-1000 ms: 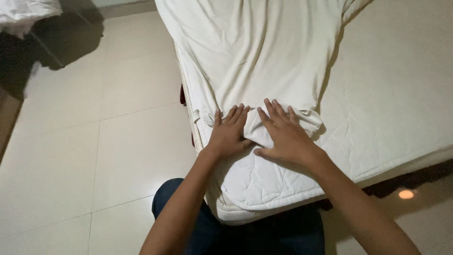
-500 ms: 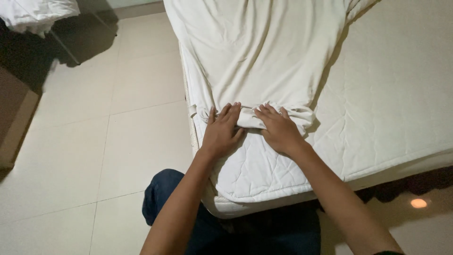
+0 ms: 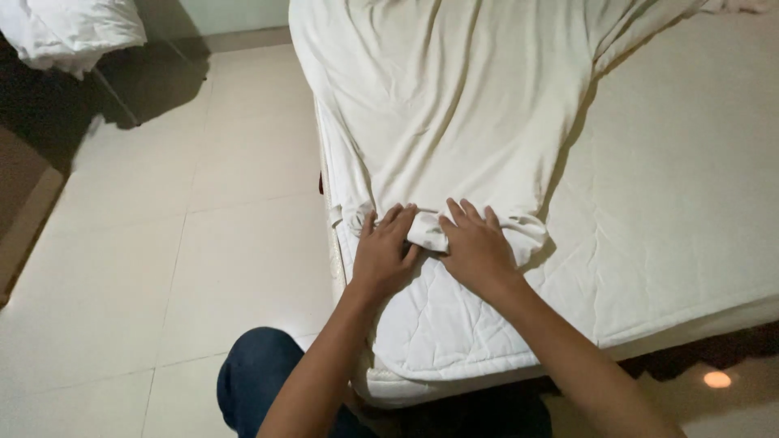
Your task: The person spreads a white fitted sheet over a mattress, smoothing the fabric and tucking the elasticized edges under the corners. They work around the bed to ensure the sheet is properly fitted and wrinkle-free.
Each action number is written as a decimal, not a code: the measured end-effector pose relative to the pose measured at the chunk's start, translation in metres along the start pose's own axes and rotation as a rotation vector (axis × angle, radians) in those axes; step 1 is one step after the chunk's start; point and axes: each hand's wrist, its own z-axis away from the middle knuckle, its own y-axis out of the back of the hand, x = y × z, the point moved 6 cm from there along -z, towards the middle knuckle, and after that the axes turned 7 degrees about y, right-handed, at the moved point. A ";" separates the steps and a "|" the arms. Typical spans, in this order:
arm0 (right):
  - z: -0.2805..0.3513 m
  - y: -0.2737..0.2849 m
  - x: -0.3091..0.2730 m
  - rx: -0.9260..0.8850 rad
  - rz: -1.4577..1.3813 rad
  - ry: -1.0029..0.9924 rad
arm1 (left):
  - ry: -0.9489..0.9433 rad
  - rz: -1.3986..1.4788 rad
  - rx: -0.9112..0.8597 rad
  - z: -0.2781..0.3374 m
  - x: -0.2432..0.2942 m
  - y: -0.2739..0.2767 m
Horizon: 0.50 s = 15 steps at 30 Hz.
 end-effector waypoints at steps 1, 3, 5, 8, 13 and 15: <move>0.002 -0.010 -0.001 -0.008 -0.001 0.000 | 0.006 0.003 -0.004 0.007 -0.004 -0.004; -0.001 -0.020 0.001 0.076 -0.031 -0.004 | -0.026 0.022 0.017 0.008 -0.009 -0.008; -0.012 -0.025 0.008 0.116 -0.063 0.009 | -0.053 0.019 0.051 0.001 -0.015 -0.009; -0.009 -0.036 0.009 0.130 -0.142 0.014 | -0.059 0.038 0.062 0.006 -0.018 -0.007; -0.007 -0.041 0.014 0.126 -0.191 -0.002 | -0.009 0.115 0.022 0.002 -0.012 0.006; -0.008 -0.040 0.019 0.127 -0.223 -0.013 | 0.038 0.146 -0.004 -0.002 -0.010 0.010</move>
